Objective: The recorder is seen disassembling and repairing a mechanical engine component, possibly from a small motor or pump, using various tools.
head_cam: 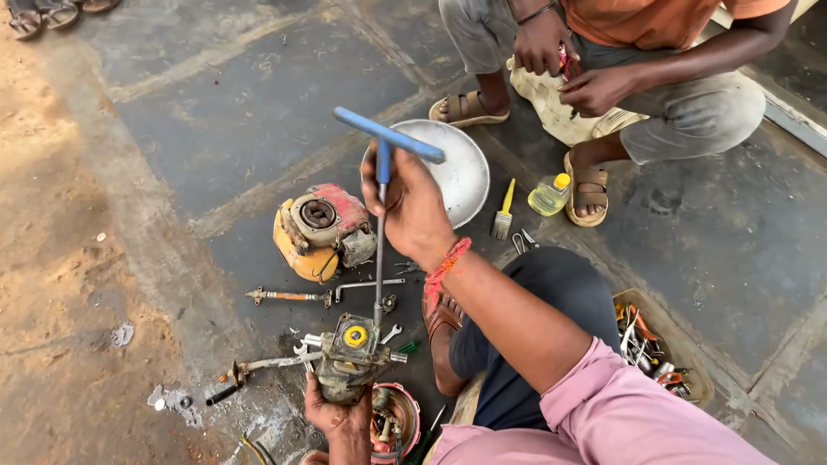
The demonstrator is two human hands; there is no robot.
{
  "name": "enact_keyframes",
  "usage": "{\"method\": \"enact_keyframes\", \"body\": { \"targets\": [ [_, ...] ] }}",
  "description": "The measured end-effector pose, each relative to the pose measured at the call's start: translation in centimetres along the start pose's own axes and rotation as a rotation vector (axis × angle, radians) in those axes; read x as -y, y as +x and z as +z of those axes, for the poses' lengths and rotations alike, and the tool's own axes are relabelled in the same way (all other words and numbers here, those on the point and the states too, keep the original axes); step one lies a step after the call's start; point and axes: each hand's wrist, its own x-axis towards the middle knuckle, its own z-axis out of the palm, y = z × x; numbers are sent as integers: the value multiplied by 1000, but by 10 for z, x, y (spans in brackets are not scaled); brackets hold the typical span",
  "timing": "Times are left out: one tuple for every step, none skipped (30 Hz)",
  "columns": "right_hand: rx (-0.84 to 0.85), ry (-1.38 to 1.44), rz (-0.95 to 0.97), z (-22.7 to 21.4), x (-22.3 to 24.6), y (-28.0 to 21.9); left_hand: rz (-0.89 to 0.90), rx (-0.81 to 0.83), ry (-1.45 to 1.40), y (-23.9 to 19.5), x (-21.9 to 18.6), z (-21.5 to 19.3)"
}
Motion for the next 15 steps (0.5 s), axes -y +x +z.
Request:
{"method": "enact_keyframes", "body": {
  "targets": [
    [0,-2,-22,1,0,1,1,-8,-17,4,-1,-2],
    [1,-4,-44,3,-1,1,1,-17,-33,9,-1,-5],
    [-3,-3,-44,-2,-2,1,0,-20,-31,9,-1,-7],
    [4,-26,-48,-6,-3,1,9,-18,-33,10,-1,-9],
    [16,-50,-52,-10,-4,3,20,-13,-38,12,-2,-10],
    [17,-49,-52,-7,-3,4,22,-13,-38,12,-3,-9],
    [11,-57,-18,-5,-1,4,25,-11,-36,12,-2,-9],
    [5,-65,16,-3,1,5,28,-9,-34,13,-2,-8],
    [4,-64,17,-4,0,4,29,-11,-34,11,-2,-7],
    [-9,-57,54,-6,-1,3,23,-19,-22,9,-2,-7],
    [-16,-49,95,-7,-4,3,21,-28,-16,7,-2,-6],
    [-13,-47,101,-7,-1,5,26,-30,-20,9,1,-1],
    [14,-8,91,-7,-3,4,26,-12,-12,8,1,-2],
    [41,32,80,-7,-6,4,27,5,-5,8,1,-3],
    [44,51,117,-18,-4,5,53,-23,-20,14,5,-9]
  ]
}}
